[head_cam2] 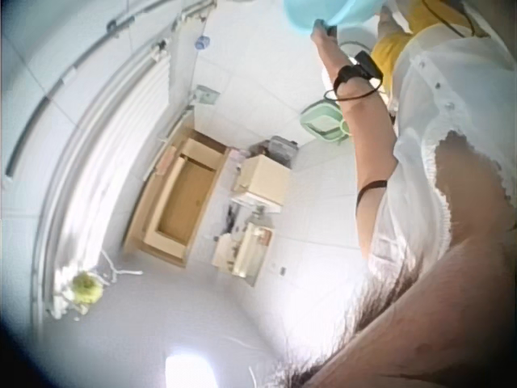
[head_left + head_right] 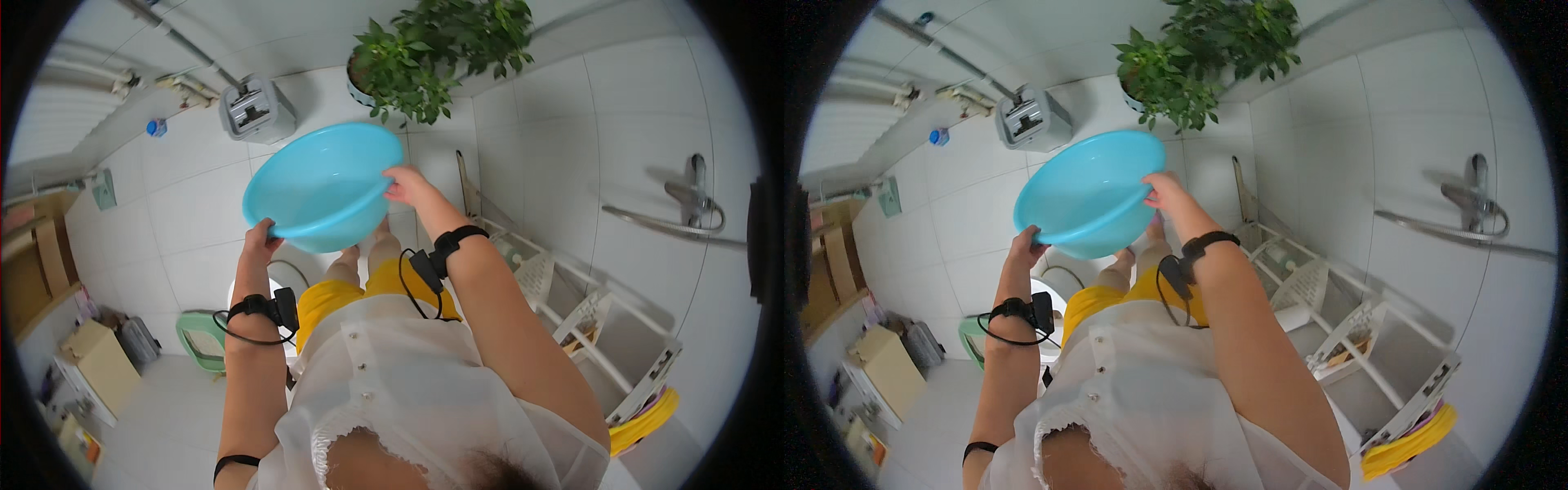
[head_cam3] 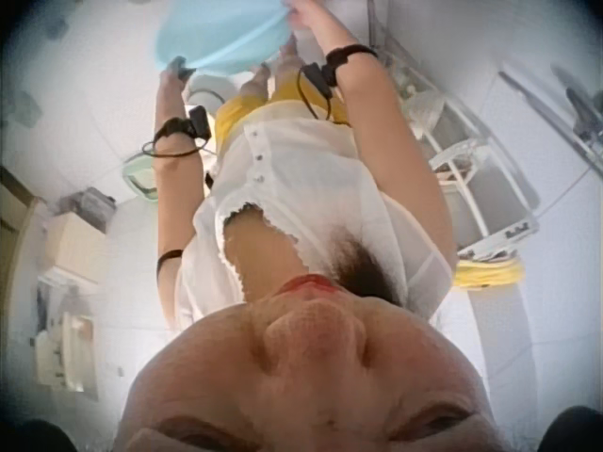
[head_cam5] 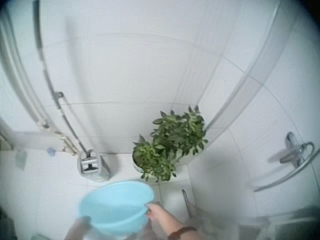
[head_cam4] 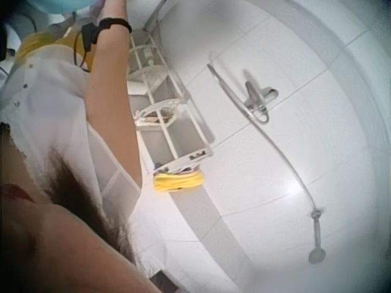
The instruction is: Cleaning the bathroom floor around the toilet using a flat mop.
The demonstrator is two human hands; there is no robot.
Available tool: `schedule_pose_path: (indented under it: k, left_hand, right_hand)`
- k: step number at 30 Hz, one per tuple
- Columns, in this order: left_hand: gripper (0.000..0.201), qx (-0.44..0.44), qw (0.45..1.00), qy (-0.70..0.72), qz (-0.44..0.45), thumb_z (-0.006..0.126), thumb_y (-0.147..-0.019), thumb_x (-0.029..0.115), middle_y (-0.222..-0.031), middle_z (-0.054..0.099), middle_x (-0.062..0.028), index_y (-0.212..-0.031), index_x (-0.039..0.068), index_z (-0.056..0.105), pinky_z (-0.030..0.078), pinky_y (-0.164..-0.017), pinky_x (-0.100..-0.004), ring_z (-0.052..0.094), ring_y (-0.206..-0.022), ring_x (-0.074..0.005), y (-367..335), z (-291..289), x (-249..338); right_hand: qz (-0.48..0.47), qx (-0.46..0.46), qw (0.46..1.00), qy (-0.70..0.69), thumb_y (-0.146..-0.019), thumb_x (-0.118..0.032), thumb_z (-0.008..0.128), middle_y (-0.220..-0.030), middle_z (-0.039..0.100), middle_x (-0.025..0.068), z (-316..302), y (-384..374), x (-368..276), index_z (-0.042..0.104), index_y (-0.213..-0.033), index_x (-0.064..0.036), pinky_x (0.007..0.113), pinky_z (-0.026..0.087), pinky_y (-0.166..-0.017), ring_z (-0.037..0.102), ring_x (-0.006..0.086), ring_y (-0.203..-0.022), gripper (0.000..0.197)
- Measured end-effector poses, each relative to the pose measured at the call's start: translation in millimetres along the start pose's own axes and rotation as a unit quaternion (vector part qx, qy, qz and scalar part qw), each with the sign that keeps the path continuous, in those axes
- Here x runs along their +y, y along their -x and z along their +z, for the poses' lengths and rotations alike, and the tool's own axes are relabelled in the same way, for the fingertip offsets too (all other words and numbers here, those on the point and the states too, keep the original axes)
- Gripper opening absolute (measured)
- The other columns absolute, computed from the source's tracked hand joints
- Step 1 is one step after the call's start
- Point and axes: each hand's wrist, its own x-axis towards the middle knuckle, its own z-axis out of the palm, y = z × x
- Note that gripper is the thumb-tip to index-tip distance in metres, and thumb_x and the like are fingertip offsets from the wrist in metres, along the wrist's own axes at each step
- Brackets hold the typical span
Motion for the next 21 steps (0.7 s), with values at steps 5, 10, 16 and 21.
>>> schedule_pose_path:
  k: [5, 10, 16, 21]
  left_hand:
    - [0.036, -0.091, 0.995, -0.024, -0.043, 0.048, -0.078, 0.016, -0.098, 0.046, -0.0183, -0.105, -0.005, 0.036, 0.047, -0.074, -0.0367, 0.051, -0.086, -0.0272, 12.3, 64.4, 13.4]
    - [0.045, -0.155, 0.971, -0.182, 0.008, 0.045, -0.079, 0.018, -0.109, 0.041, -0.0194, -0.116, -0.003, 0.031, 0.047, -0.074, -0.0362, 0.051, -0.089, -0.029, 19.3, 117.4, 9.9]
    - [0.047, -0.137, 0.969, -0.205, 0.023, 0.044, -0.078, 0.015, -0.105, 0.048, -0.0167, -0.119, -0.002, 0.031, 0.049, -0.071, -0.0329, 0.055, -0.084, -0.0264, 16.2, 169.7, 3.5]
    - [0.045, -0.112, 0.976, -0.187, 0.018, 0.044, -0.078, 0.014, -0.102, 0.05, -0.0165, -0.118, -0.002, 0.033, 0.049, -0.07, -0.0323, 0.055, -0.083, -0.0255, 4.6, 219.4, -4.8]
  right_hand:
    - [-0.027, 0.069, 0.997, -0.009, -0.07, -0.01, 0.057, -0.087, 0.047, 0.0111, -49.7, 25.4, -16.1, 0.047, -0.096, 0.0019, 0.045, 0.044, -0.066, 0.049, 0.0226, -0.076, 0.03]
    - [-0.074, 0.166, 0.982, -0.053, -0.071, -0.012, 0.057, -0.086, 0.051, 0.0082, -98.0, 11.5, -28.8, 0.048, -0.099, 0.0001, 0.043, 0.044, -0.067, 0.05, 0.0198, -0.076, 0.031]
    - [-0.179, 0.269, 0.945, 0.049, -0.073, -0.014, 0.058, -0.089, 0.053, 0.0088, -177.5, -68.5, -31.7, 0.044, -0.106, -0.0023, 0.037, 0.043, -0.066, 0.051, 0.02, -0.075, 0.038]
    - [-0.273, 0.314, 0.88, 0.231, -0.071, -0.009, 0.059, -0.085, 0.055, 0.0177, -207.5, -111.4, -48.4, 0.044, -0.099, 0.0047, 0.036, 0.044, -0.068, 0.056, 0.0292, -0.077, 0.034]
